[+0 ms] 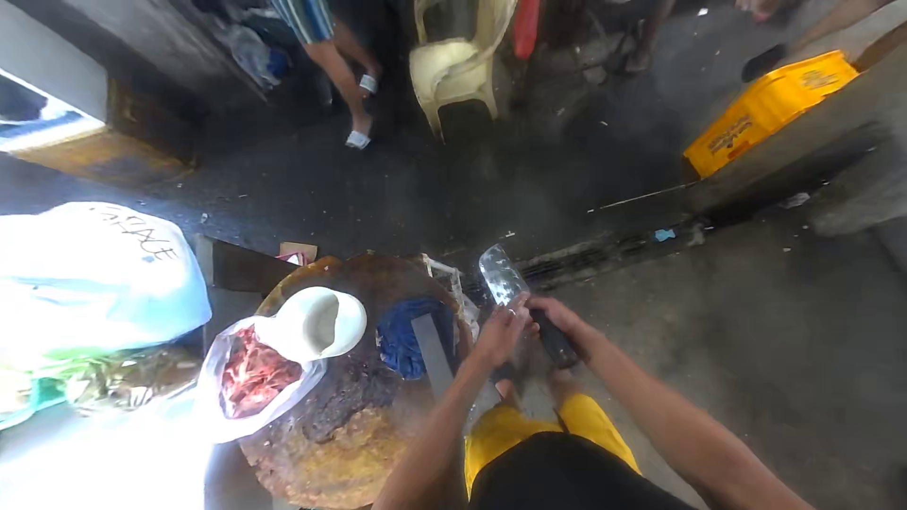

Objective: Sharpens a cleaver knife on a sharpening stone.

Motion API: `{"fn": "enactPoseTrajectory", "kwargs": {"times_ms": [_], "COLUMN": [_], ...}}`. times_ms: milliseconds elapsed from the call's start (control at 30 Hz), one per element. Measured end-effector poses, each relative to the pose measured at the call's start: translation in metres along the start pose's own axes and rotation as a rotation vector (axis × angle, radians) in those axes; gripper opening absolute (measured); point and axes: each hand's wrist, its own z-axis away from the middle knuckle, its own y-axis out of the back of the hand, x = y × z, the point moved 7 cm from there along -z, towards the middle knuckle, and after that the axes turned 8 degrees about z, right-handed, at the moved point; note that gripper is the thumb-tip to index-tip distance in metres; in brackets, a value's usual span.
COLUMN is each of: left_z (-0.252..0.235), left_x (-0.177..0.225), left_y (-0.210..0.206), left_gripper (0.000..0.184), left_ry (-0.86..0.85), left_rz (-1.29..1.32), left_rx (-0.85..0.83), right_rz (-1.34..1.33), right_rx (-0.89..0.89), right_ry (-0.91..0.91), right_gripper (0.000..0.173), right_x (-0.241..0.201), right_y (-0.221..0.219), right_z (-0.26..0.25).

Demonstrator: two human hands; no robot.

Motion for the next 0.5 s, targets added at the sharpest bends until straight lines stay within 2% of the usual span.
{"fn": "enactPoseTrajectory", "kwargs": {"times_ms": [100, 200, 367, 500], "left_z": [0.001, -0.007, -0.031, -0.053], "left_x": [0.000, -0.007, -0.017, -0.010], "left_y": [-0.019, -0.024, -0.025, -0.016], "left_gripper": [0.062, 0.060, 0.064, 0.065], "left_ry": [-0.133, -0.144, -0.159, -0.174], "left_rz": [-0.248, -0.430, -0.560, -0.593], "left_rx": [-0.106, -0.159, -0.138, -0.104], "right_rz": [0.026, -0.014, 0.036, 0.089], "right_rx": [0.003, -0.026, -0.121, -0.077], "right_ry": [-0.014, -0.084, -0.112, -0.081], "right_gripper": [0.033, 0.032, 0.037, 0.022], "right_x": [0.002, 0.011, 0.024, 0.031], "right_y": [0.017, 0.034, 0.059, 0.076], "right_z": [0.019, 0.043, 0.086, 0.118]}}
